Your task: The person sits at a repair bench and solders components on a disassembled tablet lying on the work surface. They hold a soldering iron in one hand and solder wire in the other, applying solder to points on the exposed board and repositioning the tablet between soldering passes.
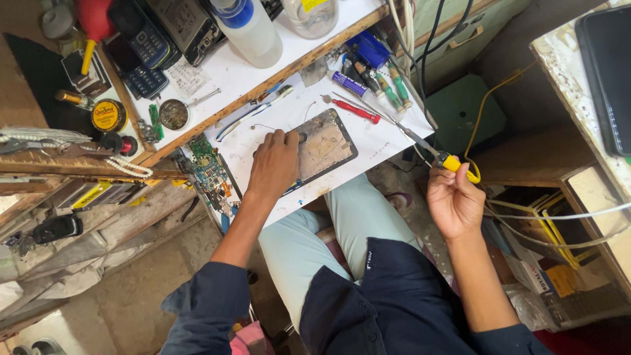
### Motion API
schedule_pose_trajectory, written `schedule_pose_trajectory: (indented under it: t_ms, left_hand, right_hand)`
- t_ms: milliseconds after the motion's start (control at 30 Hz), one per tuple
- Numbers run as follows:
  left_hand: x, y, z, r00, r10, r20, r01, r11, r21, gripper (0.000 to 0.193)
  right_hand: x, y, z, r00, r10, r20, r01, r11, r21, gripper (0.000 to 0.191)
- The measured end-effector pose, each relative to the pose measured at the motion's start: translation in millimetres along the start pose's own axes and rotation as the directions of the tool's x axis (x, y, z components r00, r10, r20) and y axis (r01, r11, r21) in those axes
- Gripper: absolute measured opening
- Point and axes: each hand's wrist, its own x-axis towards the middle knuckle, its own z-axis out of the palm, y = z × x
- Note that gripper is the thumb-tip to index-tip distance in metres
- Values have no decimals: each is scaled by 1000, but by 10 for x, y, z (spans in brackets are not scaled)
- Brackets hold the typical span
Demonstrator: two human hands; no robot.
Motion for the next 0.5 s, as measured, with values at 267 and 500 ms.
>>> schedule_pose_trajectory:
  t_ms: [267, 500]
  left_hand:
    - [54, -166, 24, 994, 34, 105, -29, 998, -49, 15]
    - [122, -236, -103, 978, 114, 176, -96, 990, -106, 25]
  right_hand:
    - [1, -2, -16, 1000, 7, -1, -7, 1000, 10, 16]
    - [3, 5, -32, 1000, 1, -7, -1, 1000, -11, 16]
